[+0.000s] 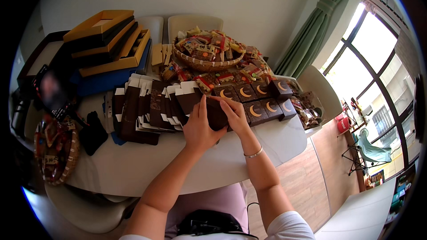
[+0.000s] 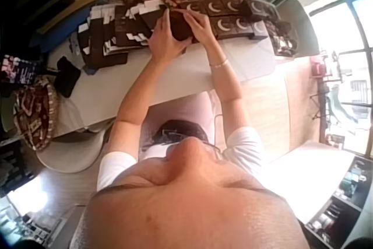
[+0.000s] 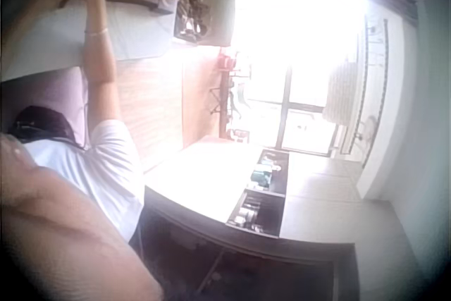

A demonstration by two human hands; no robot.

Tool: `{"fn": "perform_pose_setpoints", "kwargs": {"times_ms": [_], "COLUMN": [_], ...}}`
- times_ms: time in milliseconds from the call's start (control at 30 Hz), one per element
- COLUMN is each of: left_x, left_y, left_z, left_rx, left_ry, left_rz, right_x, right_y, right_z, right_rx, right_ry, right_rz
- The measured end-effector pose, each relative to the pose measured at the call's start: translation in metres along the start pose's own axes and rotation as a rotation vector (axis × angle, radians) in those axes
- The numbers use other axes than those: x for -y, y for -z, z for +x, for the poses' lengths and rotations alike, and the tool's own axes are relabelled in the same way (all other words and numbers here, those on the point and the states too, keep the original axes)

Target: The person assembles small brown cardboard boxes by folding the flaps and closing them. They handle the boxes one at a time, picking them up from a stack, folding the sides, and placing the finished boxes into a neat pile on the table.

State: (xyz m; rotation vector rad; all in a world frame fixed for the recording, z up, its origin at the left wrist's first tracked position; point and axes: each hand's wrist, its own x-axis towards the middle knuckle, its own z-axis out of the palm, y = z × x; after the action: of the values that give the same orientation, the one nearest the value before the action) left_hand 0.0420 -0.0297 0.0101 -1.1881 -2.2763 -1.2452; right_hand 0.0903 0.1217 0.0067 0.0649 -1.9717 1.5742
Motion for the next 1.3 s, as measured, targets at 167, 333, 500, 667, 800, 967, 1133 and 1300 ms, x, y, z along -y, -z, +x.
{"fn": "perform_pose_setpoints", "kwargs": {"times_ms": [167,333,500,667,800,967,1133,1300], "left_x": [0.003,0.001,-0.002,-0.001,-0.001,-0.001,0.001,0.002], "left_y": [-0.002,-0.001,0.000,-0.002,-0.001,-0.001,-0.002,-0.001], "left_z": [-0.001,-0.001,-0.001,-0.001,-0.001,-0.001,0.000,-0.001], "left_rx": [-0.024,-0.028,-0.033,-0.062,-0.073,-0.065,-0.048,-0.058], "left_ry": [-0.020,-0.032,-0.038,-0.068,-0.083,-0.076,-0.072,-0.072], "left_rz": [-0.012,-0.002,0.003,0.014,0.023,0.024,0.022,0.040], "right_x": [0.000,0.008,0.004,0.005,0.006,0.005,0.004,0.004], "right_y": [0.001,-0.001,0.001,0.003,0.002,0.003,0.005,0.005], "right_z": [-0.001,-0.001,0.000,0.000,0.000,0.001,0.001,0.001], "right_rx": [0.013,-0.040,-0.072,-0.087,-0.078,-0.044,-0.044,-0.024], "right_ry": [-0.042,-0.089,-0.104,-0.150,-0.117,-0.091,-0.107,-0.058], "right_rz": [0.034,0.166,0.231,0.294,0.252,0.226,0.206,0.030]}}
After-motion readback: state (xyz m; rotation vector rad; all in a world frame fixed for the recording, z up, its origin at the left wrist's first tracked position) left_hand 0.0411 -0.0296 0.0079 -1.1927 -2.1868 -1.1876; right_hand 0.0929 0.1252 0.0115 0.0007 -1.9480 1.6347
